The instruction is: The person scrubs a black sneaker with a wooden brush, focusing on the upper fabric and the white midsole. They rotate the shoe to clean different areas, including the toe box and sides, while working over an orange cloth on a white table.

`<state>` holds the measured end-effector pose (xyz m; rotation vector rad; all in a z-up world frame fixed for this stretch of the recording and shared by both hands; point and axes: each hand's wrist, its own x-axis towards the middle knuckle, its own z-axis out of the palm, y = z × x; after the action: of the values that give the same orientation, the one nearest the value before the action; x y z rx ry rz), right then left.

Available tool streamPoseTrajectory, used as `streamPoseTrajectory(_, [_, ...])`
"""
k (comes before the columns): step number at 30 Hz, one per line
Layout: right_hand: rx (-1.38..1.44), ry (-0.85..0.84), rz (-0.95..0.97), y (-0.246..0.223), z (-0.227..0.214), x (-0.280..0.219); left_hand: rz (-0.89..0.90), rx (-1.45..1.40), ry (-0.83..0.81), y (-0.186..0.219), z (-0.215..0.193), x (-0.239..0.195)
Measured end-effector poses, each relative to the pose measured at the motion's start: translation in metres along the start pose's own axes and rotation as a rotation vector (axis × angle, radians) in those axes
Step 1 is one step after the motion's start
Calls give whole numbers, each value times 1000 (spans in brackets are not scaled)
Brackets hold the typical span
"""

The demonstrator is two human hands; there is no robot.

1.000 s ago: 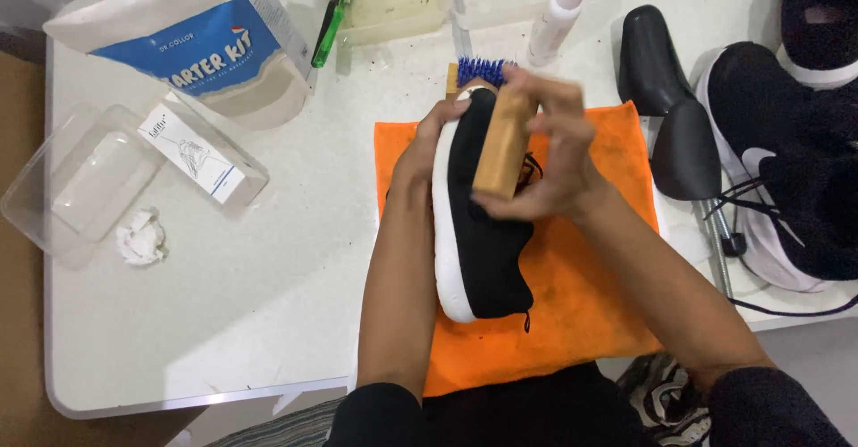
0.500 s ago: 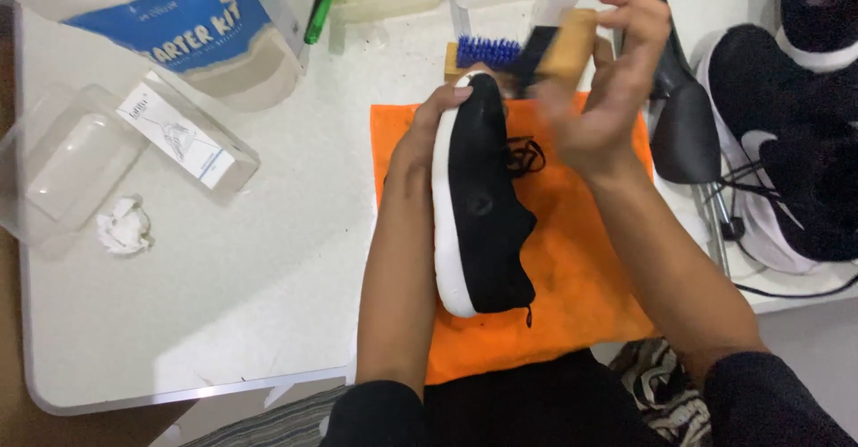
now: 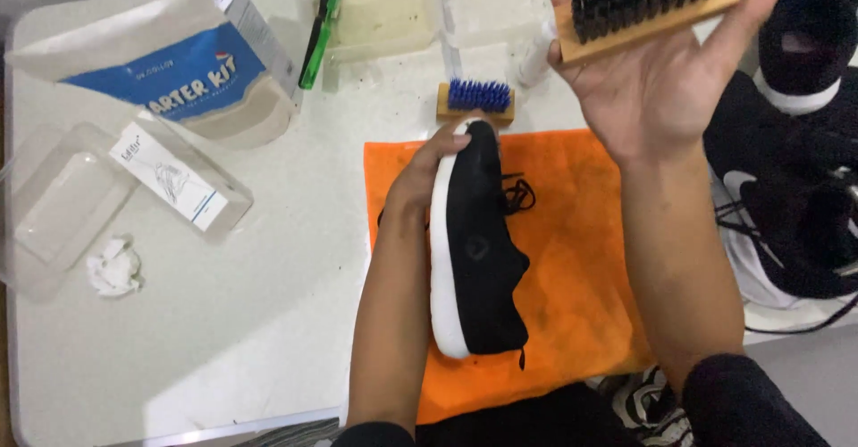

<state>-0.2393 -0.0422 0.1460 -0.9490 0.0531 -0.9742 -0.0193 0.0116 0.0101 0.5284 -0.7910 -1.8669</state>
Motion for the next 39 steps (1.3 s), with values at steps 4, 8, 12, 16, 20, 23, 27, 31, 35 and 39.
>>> streamPoseTrajectory(4, [55,186,15,2,-31,35,-48,32,37,3,0,-1])
streamPoseTrajectory(8, [24,347,-13,25,-16,77,-166,98,165,15,18,-2])
streamPoseTrajectory(12, [-121,656,104,50,-16,118,-167,8,219,1,7,-3])
streamPoseTrajectory(16, [-484,595,142,71,-43,133,-159,100,71,34,32,-5])
streamPoseTrajectory(20, [-1304,603,1,93,-62,137,-164,154,13,38,26,-2])
streamPoseTrajectory(23, [-1568,679,183,92,-52,140,-142,209,-25,30,15,-1])
streamPoseTrajectory(27, [-1789,690,411,100,-74,145,-164,215,-18,35,21,-2])
streamPoseTrajectory(31, [-1806,680,556,114,-89,153,-159,173,-13,33,18,0])
streamPoseTrajectory(35, [-1848,705,556,125,-97,157,-137,268,-60,33,16,-1])
streamPoseTrajectory(39, [-1834,683,477,125,-97,154,-187,263,-33,37,18,-1])
